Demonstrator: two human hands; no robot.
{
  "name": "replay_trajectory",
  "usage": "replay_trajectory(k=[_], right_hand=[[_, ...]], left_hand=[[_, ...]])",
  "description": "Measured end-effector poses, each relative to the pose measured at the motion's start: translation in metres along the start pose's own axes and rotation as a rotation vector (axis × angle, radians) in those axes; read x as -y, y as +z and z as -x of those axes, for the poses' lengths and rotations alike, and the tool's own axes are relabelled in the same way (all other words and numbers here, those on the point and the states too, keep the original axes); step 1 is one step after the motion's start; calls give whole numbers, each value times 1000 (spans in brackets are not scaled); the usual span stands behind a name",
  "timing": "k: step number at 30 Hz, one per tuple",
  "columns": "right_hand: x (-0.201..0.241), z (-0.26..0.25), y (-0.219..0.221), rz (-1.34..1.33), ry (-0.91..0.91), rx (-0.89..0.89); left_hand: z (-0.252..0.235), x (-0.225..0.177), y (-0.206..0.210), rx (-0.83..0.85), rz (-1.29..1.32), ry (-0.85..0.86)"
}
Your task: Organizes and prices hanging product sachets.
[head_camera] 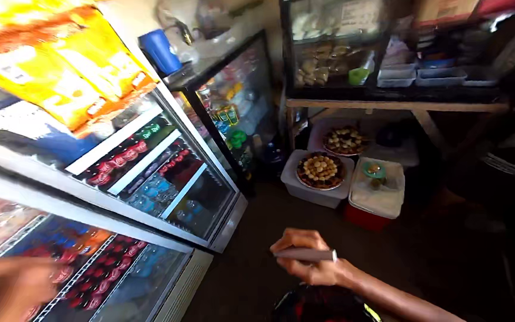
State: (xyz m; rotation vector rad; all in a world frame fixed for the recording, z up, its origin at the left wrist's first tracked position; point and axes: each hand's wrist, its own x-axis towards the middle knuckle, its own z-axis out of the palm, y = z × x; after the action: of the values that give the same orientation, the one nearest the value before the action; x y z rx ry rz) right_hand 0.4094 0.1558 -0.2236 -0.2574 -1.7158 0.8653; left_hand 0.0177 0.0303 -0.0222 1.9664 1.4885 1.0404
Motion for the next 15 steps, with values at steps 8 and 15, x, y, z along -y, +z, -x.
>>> replay_trajectory(k=[8,15], right_hand=[[-18,3,-71,112,190,-261],[-38,-41,-47,-138,179,56]], left_hand=[[-31,54,269,-455,199,-213],[-18,32,190,-725,121,54]])
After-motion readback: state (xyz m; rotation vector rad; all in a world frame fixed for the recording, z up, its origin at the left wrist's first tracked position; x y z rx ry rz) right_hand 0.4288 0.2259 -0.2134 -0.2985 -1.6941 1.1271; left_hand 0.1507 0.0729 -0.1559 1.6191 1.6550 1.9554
